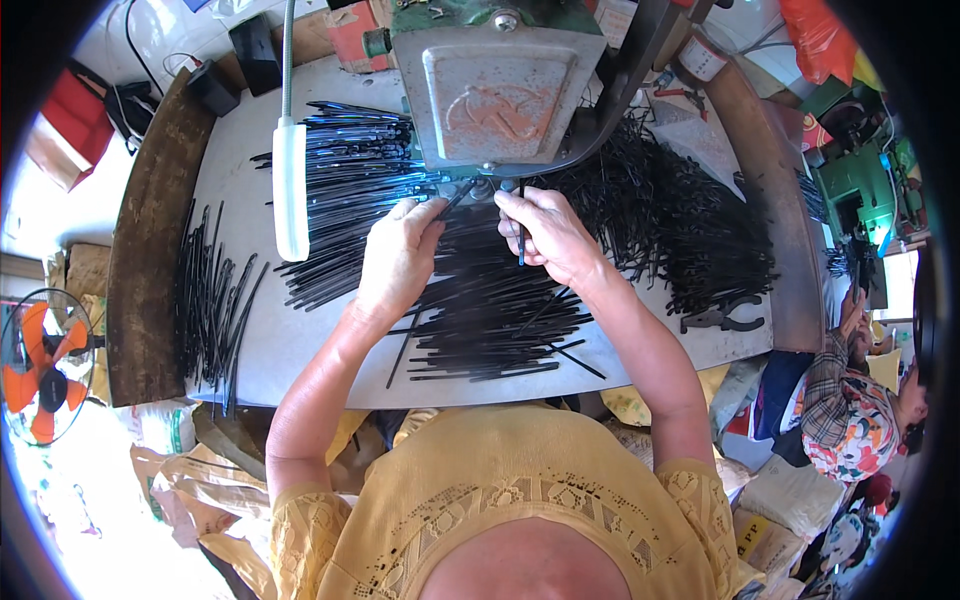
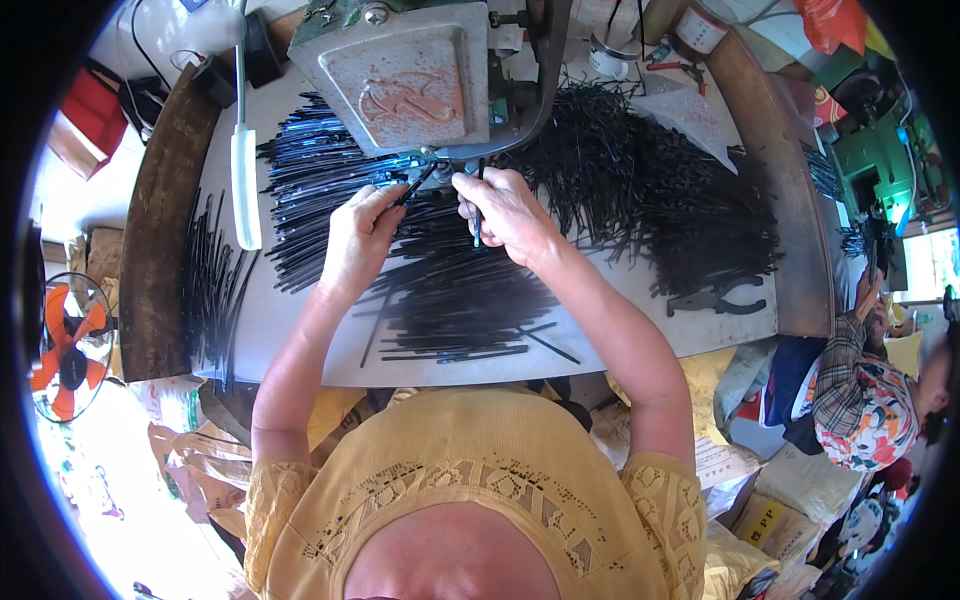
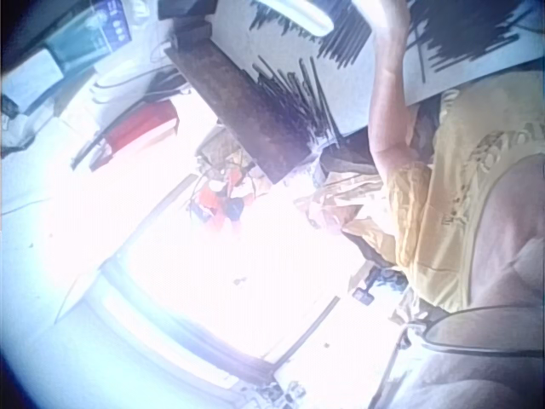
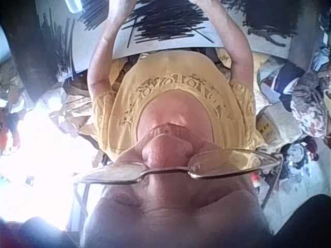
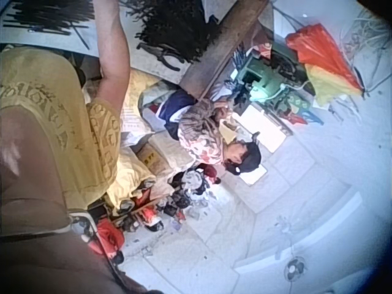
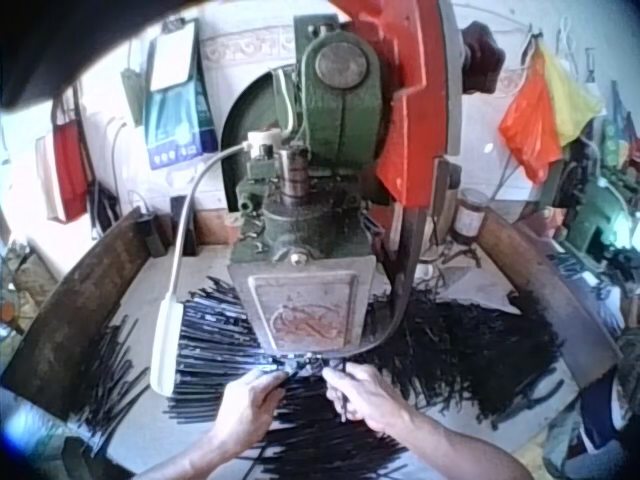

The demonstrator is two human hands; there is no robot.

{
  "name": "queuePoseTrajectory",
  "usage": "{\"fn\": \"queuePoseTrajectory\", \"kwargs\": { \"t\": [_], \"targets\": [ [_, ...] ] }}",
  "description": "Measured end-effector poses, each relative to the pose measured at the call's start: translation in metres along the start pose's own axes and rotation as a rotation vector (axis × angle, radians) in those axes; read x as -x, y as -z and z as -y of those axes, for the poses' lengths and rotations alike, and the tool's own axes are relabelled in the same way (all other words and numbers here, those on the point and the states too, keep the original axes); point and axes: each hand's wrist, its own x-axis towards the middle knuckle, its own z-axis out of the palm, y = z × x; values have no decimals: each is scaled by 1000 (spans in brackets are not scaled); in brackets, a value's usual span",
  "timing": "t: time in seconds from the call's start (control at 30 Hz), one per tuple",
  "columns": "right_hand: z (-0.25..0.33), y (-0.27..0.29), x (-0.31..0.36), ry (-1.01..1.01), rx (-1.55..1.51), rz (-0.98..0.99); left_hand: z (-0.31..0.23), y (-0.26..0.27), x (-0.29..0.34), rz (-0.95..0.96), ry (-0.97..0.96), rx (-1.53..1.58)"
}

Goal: The person repeatedly picks up plastic rods from a pile and positions them under a riveting machine to fasten components onto them by hand and with the machine.

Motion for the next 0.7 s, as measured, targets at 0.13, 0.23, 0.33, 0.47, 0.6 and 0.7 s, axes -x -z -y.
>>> {"fn": "queuePoseTrajectory", "kwargs": {
  "t": [0.13,0.23,0.33,0.47,0.6,0.7],
  "targets": [
    [0,1,-1,-8,-28,7,-1,1,1,32,-40,-187],
    [-1,1,-2,-28,-61,33,1,5,3,-38,-220,-484],
    [-1,0,-1,-25,-56,26,-1,20,3,70,-207,-535],
    [0,-1,2,5,14,6,3,40,4,376,461,394],
    [0,-17,5,7,-13,84,-15,30,20,471,675,867],
    [0,-21,7,3,-100,199,-21,22,23,492,632,909]
  ]
}}
